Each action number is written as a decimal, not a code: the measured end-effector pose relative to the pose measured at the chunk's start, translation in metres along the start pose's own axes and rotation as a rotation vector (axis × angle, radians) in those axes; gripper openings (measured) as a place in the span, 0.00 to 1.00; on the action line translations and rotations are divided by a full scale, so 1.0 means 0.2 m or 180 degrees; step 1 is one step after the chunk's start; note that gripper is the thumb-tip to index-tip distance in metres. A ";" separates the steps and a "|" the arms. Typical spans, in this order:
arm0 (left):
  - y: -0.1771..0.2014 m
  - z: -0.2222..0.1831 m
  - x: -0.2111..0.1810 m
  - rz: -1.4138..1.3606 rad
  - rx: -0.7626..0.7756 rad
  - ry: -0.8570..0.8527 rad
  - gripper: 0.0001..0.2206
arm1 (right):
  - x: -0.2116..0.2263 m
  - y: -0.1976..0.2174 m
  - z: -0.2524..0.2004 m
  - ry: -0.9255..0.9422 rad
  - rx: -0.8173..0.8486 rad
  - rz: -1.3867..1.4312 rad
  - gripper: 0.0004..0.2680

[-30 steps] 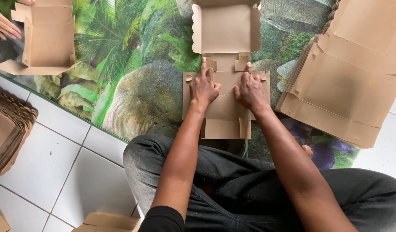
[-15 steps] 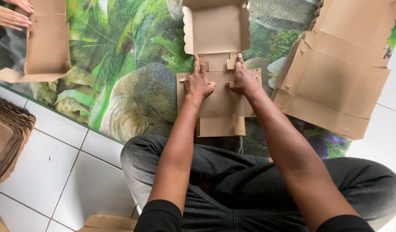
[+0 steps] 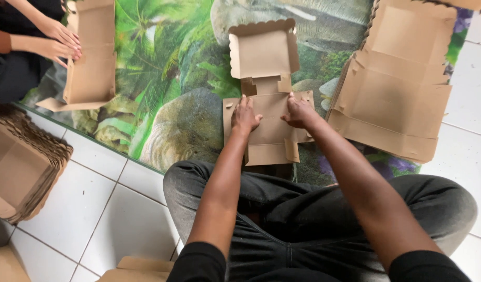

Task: Assembling small cardboard boxes by folding pre-cut sheets and interlocking tabs.

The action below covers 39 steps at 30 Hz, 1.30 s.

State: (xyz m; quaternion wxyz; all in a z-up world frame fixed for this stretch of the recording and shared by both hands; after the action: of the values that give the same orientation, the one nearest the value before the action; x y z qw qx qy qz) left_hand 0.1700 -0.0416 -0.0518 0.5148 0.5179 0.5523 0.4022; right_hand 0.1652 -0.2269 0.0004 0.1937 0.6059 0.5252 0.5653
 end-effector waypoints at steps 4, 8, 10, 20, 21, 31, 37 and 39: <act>0.26 -0.30 -0.01 -0.0673 0.0427 -0.0125 0.36 | -0.01 0.11 -0.29 -0.0112 0.0508 0.0569 0.17; 0.51 -0.76 0.01 -0.0409 0.1110 0.0447 0.34 | 0.00 0.07 -0.63 -0.0387 0.0960 0.0316 0.16; 0.59 -0.93 -0.02 -0.0285 0.1561 0.0660 0.37 | 0.09 0.05 -0.79 -0.0459 0.1119 0.0158 0.17; 0.16 -0.83 0.03 0.0406 0.1779 0.0507 0.30 | 0.20 -0.22 -0.77 -0.0377 0.0358 -0.0595 0.29; 0.15 -0.84 0.02 0.0402 0.1886 0.0535 0.27 | 0.19 -0.22 -0.77 -0.0370 0.0233 -0.0647 0.25; 0.08 -0.77 0.10 0.0337 0.1567 0.0660 0.18 | 0.15 -0.25 -0.71 -0.0084 -0.0040 -0.0596 0.14; 0.48 -0.89 0.09 0.0242 0.1564 0.1129 0.20 | 0.20 -0.12 -0.76 -0.0736 0.0278 0.0037 0.15; 0.52 -0.87 0.13 -0.0084 0.1109 0.1326 0.20 | 0.19 -0.05 -0.77 -0.1158 0.0363 0.0239 0.15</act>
State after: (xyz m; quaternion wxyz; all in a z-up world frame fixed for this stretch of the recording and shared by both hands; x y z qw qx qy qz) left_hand 0.0159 0.0137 0.0719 0.2985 0.4975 0.7139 0.3922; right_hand 0.0165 -0.2462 0.0545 0.2296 0.7272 0.4897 0.4227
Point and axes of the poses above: each hand's wrist, its own z-axis towards the middle knuckle, its own y-axis out of the back of the hand, x = y × z, the point moved 8 cm from there along z, towards the middle knuckle, and after that the axes turned 12 degrees about z, right-handed, at the moved point
